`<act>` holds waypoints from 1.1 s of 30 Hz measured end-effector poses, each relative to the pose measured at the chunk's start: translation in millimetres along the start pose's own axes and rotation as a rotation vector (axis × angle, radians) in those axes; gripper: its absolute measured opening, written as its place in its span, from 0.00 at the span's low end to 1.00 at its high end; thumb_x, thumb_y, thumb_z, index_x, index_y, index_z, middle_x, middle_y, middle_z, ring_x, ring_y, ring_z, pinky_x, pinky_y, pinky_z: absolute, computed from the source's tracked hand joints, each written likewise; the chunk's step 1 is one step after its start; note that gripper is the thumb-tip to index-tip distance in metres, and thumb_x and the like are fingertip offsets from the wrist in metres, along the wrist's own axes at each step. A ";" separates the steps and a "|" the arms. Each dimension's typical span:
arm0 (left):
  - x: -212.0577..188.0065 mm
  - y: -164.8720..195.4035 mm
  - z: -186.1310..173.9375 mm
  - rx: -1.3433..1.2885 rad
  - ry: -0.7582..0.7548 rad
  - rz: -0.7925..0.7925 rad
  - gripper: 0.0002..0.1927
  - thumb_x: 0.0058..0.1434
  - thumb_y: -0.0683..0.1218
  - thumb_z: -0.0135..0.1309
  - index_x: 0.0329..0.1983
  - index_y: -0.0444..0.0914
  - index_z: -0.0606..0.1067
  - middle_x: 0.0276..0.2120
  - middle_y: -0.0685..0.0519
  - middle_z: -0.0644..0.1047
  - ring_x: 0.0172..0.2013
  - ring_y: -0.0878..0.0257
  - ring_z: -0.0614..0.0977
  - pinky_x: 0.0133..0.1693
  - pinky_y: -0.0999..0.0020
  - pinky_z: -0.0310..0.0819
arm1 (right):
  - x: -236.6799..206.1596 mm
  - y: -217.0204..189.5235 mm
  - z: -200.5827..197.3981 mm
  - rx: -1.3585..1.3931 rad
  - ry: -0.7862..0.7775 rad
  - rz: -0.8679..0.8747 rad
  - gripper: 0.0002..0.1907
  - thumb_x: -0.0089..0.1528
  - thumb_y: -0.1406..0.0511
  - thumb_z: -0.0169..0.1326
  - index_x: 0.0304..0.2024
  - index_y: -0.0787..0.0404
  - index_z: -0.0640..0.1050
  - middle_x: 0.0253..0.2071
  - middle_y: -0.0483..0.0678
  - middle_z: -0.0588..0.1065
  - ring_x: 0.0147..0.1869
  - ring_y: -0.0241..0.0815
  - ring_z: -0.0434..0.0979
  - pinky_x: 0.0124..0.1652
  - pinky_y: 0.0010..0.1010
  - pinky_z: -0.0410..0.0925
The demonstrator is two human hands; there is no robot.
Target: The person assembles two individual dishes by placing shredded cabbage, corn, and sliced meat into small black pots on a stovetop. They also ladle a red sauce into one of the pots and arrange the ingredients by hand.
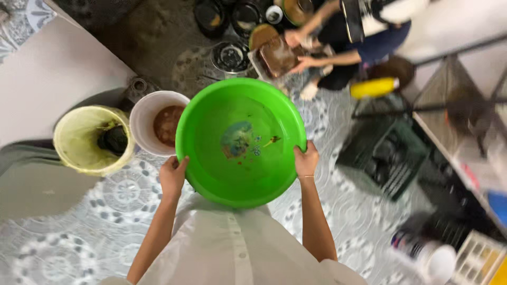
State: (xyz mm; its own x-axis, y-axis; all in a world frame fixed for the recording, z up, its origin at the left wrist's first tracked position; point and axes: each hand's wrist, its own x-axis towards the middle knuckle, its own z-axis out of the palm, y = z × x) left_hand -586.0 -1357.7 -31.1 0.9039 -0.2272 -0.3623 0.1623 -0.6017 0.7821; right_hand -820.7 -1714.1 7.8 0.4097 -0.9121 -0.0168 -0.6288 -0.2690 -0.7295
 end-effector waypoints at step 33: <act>408.5 -14.6 243.8 -0.164 0.425 -0.706 0.18 0.57 0.47 0.60 0.45 0.30 0.76 0.40 0.32 0.80 0.44 0.35 0.81 0.47 0.45 0.75 | 545.9 -175.2 524.0 -0.401 -0.857 -0.277 0.09 0.57 0.69 0.58 0.38 0.69 0.77 0.34 0.60 0.79 0.37 0.55 0.81 0.38 0.45 0.70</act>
State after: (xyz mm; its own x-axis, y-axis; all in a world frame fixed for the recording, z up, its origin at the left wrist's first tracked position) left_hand -315.6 -1628.4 -314.2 0.6351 0.4886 -0.5982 0.7717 -0.3681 0.5187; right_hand -140.6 -2002.7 -231.8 0.8174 -0.3103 -0.4854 -0.5506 -0.6687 -0.4997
